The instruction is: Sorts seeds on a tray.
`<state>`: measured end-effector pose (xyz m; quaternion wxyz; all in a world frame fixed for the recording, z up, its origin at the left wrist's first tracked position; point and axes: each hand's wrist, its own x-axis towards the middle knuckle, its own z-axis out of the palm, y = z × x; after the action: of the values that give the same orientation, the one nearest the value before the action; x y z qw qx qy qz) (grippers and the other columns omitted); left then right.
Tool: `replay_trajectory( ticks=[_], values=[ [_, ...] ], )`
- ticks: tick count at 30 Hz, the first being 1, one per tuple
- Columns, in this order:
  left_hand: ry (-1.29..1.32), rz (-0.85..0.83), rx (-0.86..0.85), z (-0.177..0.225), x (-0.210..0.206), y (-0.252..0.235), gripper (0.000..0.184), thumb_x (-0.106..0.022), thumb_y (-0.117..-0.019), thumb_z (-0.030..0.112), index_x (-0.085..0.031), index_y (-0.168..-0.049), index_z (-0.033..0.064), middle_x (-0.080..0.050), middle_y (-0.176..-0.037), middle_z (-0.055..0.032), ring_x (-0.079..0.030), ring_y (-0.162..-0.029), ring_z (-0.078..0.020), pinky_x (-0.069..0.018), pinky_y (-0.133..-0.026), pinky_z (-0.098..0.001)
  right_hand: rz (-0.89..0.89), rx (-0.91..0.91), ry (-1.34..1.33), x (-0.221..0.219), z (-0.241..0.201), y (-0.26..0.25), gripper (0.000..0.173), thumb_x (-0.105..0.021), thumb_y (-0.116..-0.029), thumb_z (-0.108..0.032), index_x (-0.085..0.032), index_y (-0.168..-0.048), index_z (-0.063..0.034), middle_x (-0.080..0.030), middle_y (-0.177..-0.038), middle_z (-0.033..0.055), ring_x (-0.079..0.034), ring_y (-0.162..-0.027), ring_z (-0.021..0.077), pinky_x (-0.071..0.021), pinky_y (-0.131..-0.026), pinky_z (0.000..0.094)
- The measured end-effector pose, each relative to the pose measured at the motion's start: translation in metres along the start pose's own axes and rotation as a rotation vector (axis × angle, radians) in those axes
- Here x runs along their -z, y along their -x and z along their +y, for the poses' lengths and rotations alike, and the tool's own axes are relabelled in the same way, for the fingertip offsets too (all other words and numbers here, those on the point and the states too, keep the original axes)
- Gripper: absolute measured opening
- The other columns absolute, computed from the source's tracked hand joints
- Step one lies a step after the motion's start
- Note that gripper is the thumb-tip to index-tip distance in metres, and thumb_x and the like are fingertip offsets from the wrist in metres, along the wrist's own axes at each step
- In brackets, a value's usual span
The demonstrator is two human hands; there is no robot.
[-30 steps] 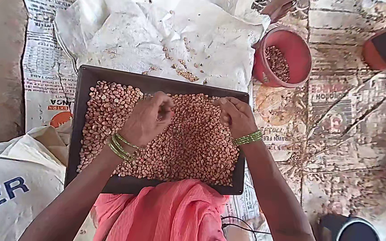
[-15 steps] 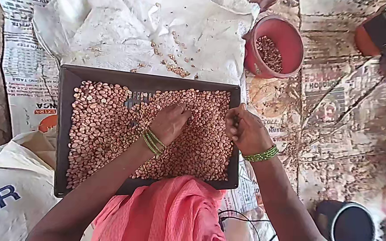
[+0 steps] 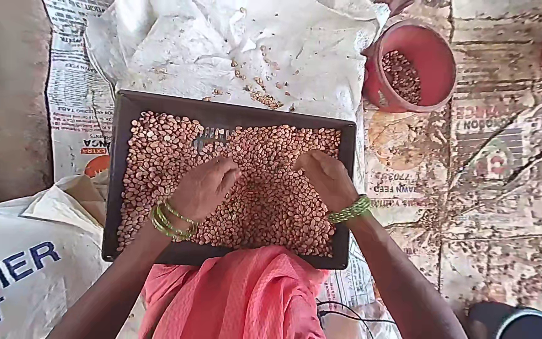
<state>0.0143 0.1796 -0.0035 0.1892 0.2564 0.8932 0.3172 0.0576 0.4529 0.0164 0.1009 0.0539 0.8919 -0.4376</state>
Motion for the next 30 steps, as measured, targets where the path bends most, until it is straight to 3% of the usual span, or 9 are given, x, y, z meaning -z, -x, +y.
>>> replay_trajectory(
  ticks=[2,4,6,8,10,13,19,26,30],
  values=[
    [0.106,-0.119,0.025,0.002,-0.006,0.021,0.028,-0.054,-0.1059,0.021,-0.070,-0.115,0.0004,-0.071,-0.108,-0.0172,-0.071,-0.097,-0.0310,-0.0569,-0.087,-0.0532,-0.073,0.055,0.199,-0.010,-0.007,-0.008,0.033,-0.044,-0.1103,-0.022,-0.067,-0.121,-0.0019,-0.072,-0.092,0.0159,-0.070,-0.078,0.0301,-0.0547,-0.071,0.0532],
    [0.220,-0.234,0.078,0.005,-0.011,0.038,0.027,-0.056,-0.1049,0.023,-0.069,-0.117,0.0026,-0.070,-0.113,-0.0154,-0.069,-0.101,-0.0272,-0.0555,-0.091,-0.0478,-0.110,0.116,0.243,-0.022,-0.007,-0.016,0.032,-0.045,-0.1093,-0.022,-0.067,-0.124,-0.0026,-0.073,-0.092,0.0186,-0.072,-0.079,0.0359,-0.0554,-0.070,0.0582],
    [0.288,-0.185,0.073,0.006,-0.015,0.050,0.025,-0.059,-0.1025,0.022,-0.070,-0.114,0.0026,-0.071,-0.110,-0.0138,-0.069,-0.097,-0.0216,-0.0555,-0.088,-0.0385,-0.164,0.120,0.129,-0.031,-0.013,-0.023,0.029,-0.045,-0.1090,-0.020,-0.067,-0.121,-0.0042,-0.068,-0.082,0.0098,-0.064,-0.066,0.0211,-0.0529,-0.062,0.0418],
    [0.316,0.011,-0.003,0.011,-0.017,0.053,0.023,-0.062,-0.1003,0.022,-0.071,-0.108,0.0031,-0.072,-0.102,-0.0099,-0.070,-0.090,-0.0129,-0.0570,-0.084,-0.0279,-0.283,-0.010,-0.232,-0.042,-0.023,-0.021,0.032,-0.038,-0.1109,-0.019,-0.067,-0.114,-0.0046,-0.053,-0.066,-0.0048,-0.044,-0.049,0.0020,-0.0386,-0.046,0.0189],
    [0.359,0.175,-0.130,0.020,-0.012,0.044,0.025,-0.065,-0.0993,0.024,-0.072,-0.110,0.0030,-0.073,-0.101,-0.0057,-0.069,-0.089,-0.0056,-0.0577,-0.084,-0.0206,-0.434,-0.208,-0.564,-0.052,-0.031,-0.016,0.048,-0.023,-0.1130,-0.029,-0.065,-0.108,-0.0047,-0.056,-0.062,-0.0065,-0.042,-0.044,-0.0019,-0.0354,-0.040,0.0140],
    [0.176,0.248,-0.132,0.019,0.004,0.015,0.024,-0.062,-0.1013,0.020,-0.071,-0.116,0.0033,-0.073,-0.106,-0.0093,-0.071,-0.091,-0.0165,-0.0595,-0.083,-0.0328,-0.465,-0.380,-0.720,-0.054,-0.033,-0.010,0.060,-0.014,-0.1129,-0.041,-0.062,-0.097,-0.0093,-0.063,-0.066,-0.0051,-0.046,-0.045,-0.0014,-0.0379,-0.041,0.0138],
    [-0.132,0.056,-0.073,-0.014,-0.019,-0.038,0.021,-0.058,-0.1034,0.012,-0.072,-0.112,-0.0014,-0.067,-0.114,-0.0246,-0.067,-0.108,-0.0420,-0.0542,-0.093,-0.0547,-0.214,-0.324,-0.759,-0.029,-0.027,-0.003,0.052,-0.021,-0.1131,-0.034,-0.054,-0.079,-0.0147,-0.053,-0.061,-0.0060,-0.039,-0.042,-0.0005,-0.0344,-0.040,0.0131],
    [-0.419,0.044,-0.210,-0.017,-0.023,-0.043,0.020,-0.061,-0.1019,0.011,-0.069,-0.108,-0.0060,-0.066,-0.112,-0.0268,-0.067,-0.107,-0.0444,-0.0562,-0.092,-0.0510,-0.172,-0.264,-0.802,-0.013,-0.008,0.000,0.053,-0.019,-0.1126,-0.035,-0.054,-0.077,-0.0181,-0.054,-0.061,-0.0082,-0.040,-0.043,-0.0020,-0.0346,-0.040,0.0123],
    [-0.283,0.042,-0.134,-0.013,-0.010,-0.040,0.024,-0.061,-0.1015,0.019,-0.070,-0.105,-0.0028,-0.068,-0.106,-0.0236,-0.068,-0.102,-0.0416,-0.0548,-0.088,-0.0555,-0.134,-0.289,-0.785,-0.017,-0.008,0.003,0.053,-0.020,-0.1128,-0.035,-0.054,-0.077,-0.0164,-0.053,-0.059,-0.0072,-0.040,-0.042,-0.0007,-0.0347,-0.040,0.0137]
  ],
)
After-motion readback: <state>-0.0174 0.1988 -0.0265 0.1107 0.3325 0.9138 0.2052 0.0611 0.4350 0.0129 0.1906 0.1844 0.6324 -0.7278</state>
